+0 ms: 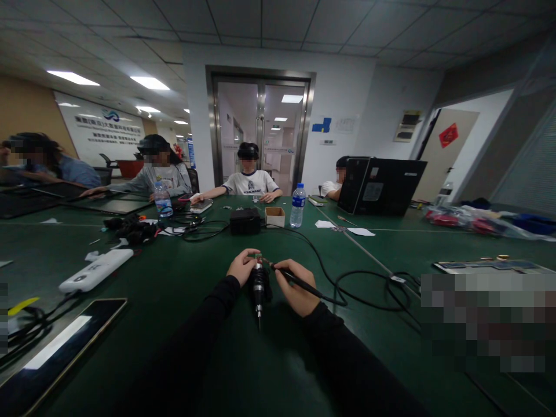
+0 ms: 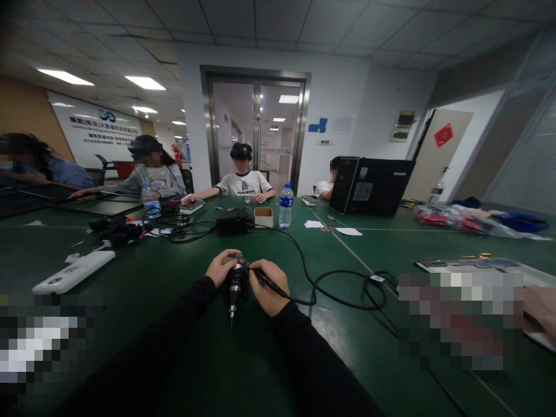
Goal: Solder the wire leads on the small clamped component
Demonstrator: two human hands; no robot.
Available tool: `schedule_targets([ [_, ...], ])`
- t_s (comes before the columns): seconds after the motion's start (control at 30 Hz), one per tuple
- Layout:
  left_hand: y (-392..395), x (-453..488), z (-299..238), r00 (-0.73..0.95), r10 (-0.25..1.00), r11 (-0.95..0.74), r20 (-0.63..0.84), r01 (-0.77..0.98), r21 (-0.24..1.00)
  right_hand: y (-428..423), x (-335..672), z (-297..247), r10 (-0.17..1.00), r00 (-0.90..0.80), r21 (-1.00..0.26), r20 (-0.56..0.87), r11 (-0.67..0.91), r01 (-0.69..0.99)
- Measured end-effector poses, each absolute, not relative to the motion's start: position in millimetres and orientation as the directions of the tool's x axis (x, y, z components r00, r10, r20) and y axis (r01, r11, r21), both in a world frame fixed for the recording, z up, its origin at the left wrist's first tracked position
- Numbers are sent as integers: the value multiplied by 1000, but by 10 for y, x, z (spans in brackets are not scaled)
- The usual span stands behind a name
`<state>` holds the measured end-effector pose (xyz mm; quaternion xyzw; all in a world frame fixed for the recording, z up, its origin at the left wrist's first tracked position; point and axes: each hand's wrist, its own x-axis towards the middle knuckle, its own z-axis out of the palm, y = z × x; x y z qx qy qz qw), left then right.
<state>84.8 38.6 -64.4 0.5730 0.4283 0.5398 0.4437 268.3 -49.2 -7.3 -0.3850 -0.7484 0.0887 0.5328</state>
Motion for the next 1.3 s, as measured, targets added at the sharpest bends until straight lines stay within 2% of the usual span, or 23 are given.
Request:
schedule_targets([
  [0.5,329,890,-547,30,973,-228,230,-64,972,-497,2669,-69,664,-160,-534,730,701,472],
  [1.3,383,875,-621,29,972,-233,234,-53,971,-490,2675,-67,692,-147,-555,707,672,490],
])
